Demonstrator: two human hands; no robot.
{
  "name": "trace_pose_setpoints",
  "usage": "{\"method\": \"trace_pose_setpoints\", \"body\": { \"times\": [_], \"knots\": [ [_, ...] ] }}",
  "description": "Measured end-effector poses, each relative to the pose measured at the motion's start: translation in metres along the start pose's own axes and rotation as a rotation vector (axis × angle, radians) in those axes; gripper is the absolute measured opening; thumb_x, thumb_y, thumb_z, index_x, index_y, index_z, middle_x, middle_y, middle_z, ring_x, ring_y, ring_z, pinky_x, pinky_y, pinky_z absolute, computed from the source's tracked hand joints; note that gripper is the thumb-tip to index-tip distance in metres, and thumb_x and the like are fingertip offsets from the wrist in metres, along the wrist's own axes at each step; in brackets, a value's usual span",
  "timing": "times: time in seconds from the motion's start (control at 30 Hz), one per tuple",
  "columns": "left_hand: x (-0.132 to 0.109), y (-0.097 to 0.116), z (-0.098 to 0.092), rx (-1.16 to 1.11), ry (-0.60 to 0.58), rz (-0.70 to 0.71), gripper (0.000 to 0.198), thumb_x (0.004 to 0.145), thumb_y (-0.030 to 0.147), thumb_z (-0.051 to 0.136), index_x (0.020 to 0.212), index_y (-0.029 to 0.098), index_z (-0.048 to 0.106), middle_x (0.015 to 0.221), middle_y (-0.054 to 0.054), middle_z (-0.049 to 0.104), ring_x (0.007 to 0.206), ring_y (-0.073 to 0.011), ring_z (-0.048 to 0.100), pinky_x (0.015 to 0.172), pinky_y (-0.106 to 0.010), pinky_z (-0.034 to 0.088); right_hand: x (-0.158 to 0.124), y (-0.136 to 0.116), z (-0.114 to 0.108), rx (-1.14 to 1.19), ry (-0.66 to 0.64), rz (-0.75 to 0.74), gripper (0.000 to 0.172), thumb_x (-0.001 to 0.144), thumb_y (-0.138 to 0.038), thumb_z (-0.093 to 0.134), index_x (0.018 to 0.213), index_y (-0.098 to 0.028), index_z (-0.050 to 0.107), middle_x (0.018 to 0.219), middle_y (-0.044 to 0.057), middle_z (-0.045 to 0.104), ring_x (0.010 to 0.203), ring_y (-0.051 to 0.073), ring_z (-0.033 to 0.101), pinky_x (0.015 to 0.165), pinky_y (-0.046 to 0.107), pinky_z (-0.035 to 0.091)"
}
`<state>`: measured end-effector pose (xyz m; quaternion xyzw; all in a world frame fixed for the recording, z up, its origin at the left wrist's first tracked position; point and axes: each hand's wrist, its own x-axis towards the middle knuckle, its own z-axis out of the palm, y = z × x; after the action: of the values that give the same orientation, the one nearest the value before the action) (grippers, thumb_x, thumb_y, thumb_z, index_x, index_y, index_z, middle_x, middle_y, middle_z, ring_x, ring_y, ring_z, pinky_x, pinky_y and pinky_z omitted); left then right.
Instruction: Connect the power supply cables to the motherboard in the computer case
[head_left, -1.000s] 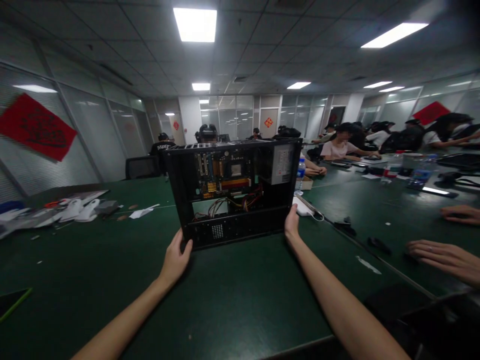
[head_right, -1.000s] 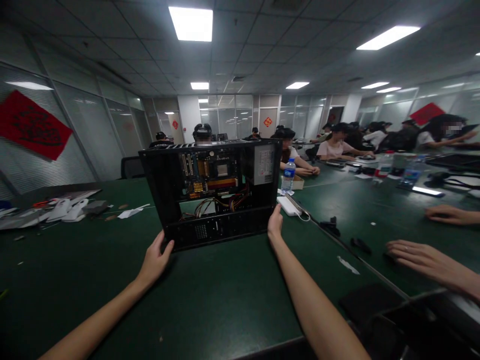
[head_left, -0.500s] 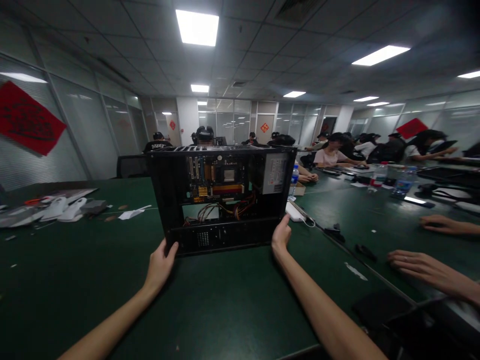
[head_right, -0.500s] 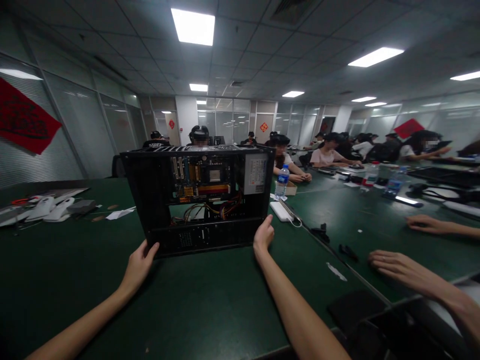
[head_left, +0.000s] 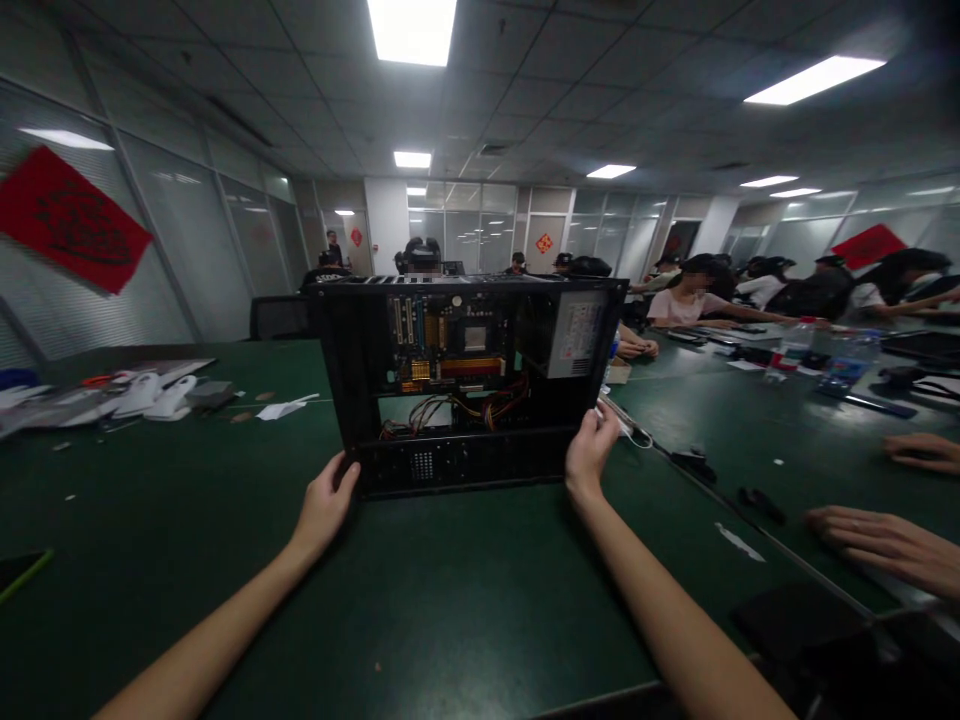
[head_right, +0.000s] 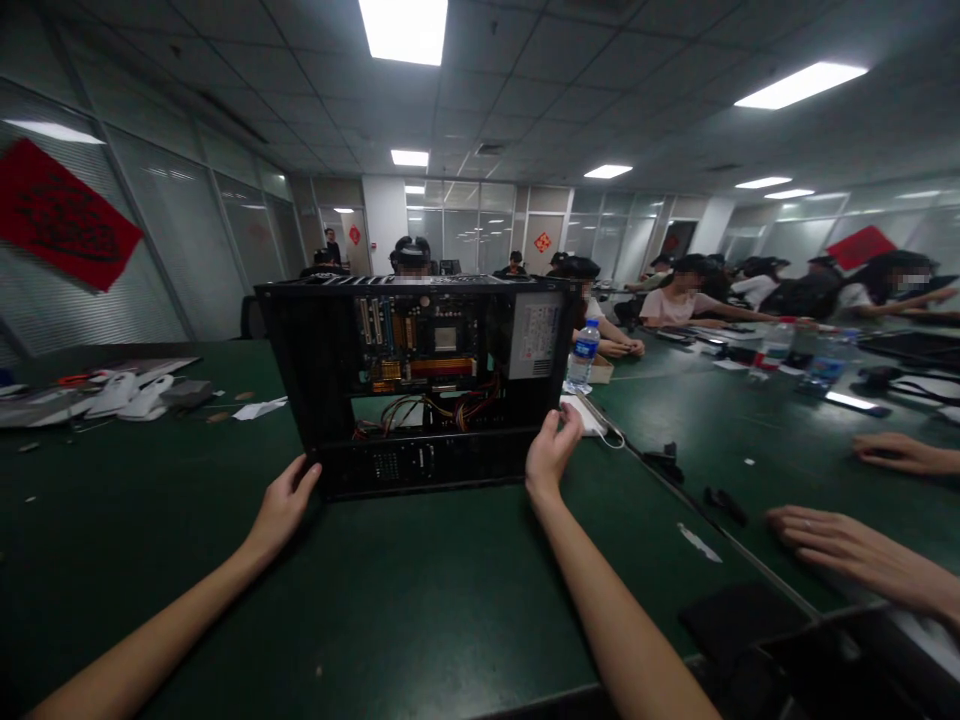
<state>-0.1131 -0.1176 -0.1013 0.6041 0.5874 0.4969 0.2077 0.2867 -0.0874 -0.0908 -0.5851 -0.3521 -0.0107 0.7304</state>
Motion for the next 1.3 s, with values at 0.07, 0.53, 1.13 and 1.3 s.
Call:
{"method": "trace_pose_setpoints", "body": {
  "times": [0.07, 0.53, 1.13, 1.3],
  "knots": [
    [0.0, -0.002, 0.0, 0.01, -0.016, 0.022, 0.071, 0.085, 0.061, 0.05, 0.131, 0.008, 0.06, 0.132, -0.018, 0.066, 0.124, -0.0334, 0.061, 0.108, -0.047, 0.047, -0.013, -0.02, -0.009, -0.007, 0.046, -0.374, 0.056, 0.09, -0.052, 0.046, 0.126, -0.011, 0.054, 0.138, 0.023, 0.05, 0.134, 0.031, 0.046, 0.11, 0.053, 0.037],
    [0.0, -0.005, -0.006, 0.049, -0.022, 0.05, 0.066, 0.087, 0.061, 0.048, 0.125, 0.009, 0.063, 0.124, -0.018, 0.07, 0.116, -0.0337, 0.066, 0.101, -0.049, 0.053, -0.026, -0.099, 0.117, -0.522, -1.225, -0.295, 0.043, 0.094, -0.03, 0.058, 0.129, -0.006, 0.057, 0.121, 0.024, 0.067, 0.112, 0.028, 0.065, 0.091, 0.033, 0.045],
    [0.002, 0.1, -0.035, 0.161, 0.309, 1.036, 0.02, 0.087, 0.013, 0.056, 0.104, 0.02, 0.062, 0.106, -0.008, 0.068, 0.1, -0.0221, 0.067, 0.089, -0.039, 0.056, 0.012, -0.158, 0.075, 0.075, -0.986, -0.352, 0.032, 0.093, -0.036, 0.055, 0.091, -0.013, 0.079, 0.088, 0.008, 0.078, 0.083, 0.02, 0.069, 0.068, 0.025, 0.043],
    [0.012, 0.206, -0.027, 0.221, 0.113, 1.01, 0.018, 0.091, 0.018, 0.057, 0.109, 0.019, 0.063, 0.112, -0.008, 0.069, 0.107, -0.0211, 0.066, 0.095, -0.037, 0.054, 0.029, -0.173, 0.048, 0.118, -0.924, -0.353, 0.032, 0.091, -0.036, 0.056, 0.085, -0.013, 0.078, 0.078, 0.007, 0.076, 0.071, 0.018, 0.066, 0.062, 0.024, 0.041]
  ]
}}
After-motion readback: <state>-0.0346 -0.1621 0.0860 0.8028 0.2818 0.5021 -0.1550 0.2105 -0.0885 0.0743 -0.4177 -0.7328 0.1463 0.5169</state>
